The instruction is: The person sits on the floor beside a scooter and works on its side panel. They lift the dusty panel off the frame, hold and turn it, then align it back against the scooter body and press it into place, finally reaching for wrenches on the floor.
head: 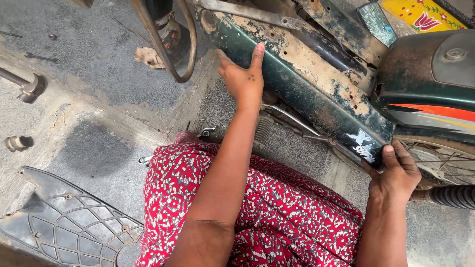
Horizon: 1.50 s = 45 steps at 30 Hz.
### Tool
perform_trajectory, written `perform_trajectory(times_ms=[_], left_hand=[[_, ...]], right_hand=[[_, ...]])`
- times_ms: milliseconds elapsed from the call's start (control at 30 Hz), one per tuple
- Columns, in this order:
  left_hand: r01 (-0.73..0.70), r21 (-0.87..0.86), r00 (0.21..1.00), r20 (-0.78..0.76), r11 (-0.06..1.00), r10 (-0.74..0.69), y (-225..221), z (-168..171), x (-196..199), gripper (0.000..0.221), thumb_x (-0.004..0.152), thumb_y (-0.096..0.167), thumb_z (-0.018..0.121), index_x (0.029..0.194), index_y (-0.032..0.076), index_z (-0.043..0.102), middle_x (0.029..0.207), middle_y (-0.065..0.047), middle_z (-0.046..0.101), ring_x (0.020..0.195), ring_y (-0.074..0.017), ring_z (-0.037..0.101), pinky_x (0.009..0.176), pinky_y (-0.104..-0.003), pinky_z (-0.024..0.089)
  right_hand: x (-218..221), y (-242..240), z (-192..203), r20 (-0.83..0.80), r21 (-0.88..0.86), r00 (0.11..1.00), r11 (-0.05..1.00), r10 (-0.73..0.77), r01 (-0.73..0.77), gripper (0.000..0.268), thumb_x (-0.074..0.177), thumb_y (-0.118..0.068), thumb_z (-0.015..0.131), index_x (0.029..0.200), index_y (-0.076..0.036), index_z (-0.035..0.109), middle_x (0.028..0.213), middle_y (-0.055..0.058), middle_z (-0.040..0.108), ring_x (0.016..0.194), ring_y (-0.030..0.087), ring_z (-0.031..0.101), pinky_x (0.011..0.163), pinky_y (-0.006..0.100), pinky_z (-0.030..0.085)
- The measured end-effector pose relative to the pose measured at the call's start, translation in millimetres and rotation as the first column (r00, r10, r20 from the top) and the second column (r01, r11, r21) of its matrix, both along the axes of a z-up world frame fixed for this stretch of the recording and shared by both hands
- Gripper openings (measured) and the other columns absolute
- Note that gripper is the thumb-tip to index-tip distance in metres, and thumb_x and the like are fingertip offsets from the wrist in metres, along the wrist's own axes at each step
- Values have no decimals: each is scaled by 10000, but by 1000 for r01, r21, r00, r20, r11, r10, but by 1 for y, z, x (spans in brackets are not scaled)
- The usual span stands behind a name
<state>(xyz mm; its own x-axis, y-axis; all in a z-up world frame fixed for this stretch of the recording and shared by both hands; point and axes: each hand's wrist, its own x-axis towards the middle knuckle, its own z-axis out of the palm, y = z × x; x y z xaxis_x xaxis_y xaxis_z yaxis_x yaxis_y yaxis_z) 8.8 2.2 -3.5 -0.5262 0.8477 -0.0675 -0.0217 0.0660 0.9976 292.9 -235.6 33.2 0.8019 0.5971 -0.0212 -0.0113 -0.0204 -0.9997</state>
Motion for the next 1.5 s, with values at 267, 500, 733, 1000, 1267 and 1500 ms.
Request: perform_trajectory(times_ms=[267,500,733,1000,1267,1500], left_hand=[[8,14,999,33,1000,-8,1,-1,6,1226,781,609,783,1588,-93,184,1462,-377,389,1334,-517,500,1075,-501,475],[-6,35,998,69,999,3,3,-4,8,1206,775,583,800,1580,-103,220,1455,-365,413,1337,-495,514,1093,-479,462],[-7,64,993,119,998,-1,3,-1,6,1185,766,549,815,1573,-99,240,1475,-348,404,1353,-483,499,1104,-477,445],[1,57,993,120,998,-8,4,-4,7,1174,775,522,832,1574,-100,238,1516,-342,380,1398,-475,462,1144,-474,417],[60,9,984,167,998,-60,5,-3,5,1202,776,510,832,1584,-87,171,1585,-335,277,1461,-475,345,1171,-489,357],[66,-2,985,162,998,-65,2,1,4,1196,773,504,832,1584,-82,177,1598,-338,251,1484,-470,306,1196,-491,315]], right_hand=[[12,20,7,-28,-22,999,999,28,-29,276,1019,-47,667,1295,-44,678,1129,94,716,988,233,727,790,541,613],[15,17,-1,34,-35,999,999,41,-40,270,1030,-39,678,1300,-56,680,1119,70,701,971,203,710,789,503,617],[16,16,-17,-4,-74,999,996,38,-39,265,1021,-74,691,1285,-70,666,1074,53,700,911,177,684,725,450,661],[20,18,-21,3,-67,999,997,49,-49,282,1029,-71,682,1310,-64,664,1096,58,690,919,181,690,735,452,665],[14,27,-12,31,-63,999,998,30,-28,288,1014,-60,680,1301,-62,666,1091,46,692,953,174,709,760,452,656],[19,35,-21,128,-79,992,997,19,-9,278,1013,-72,693,1290,-46,682,1090,37,687,971,147,700,758,436,634]])
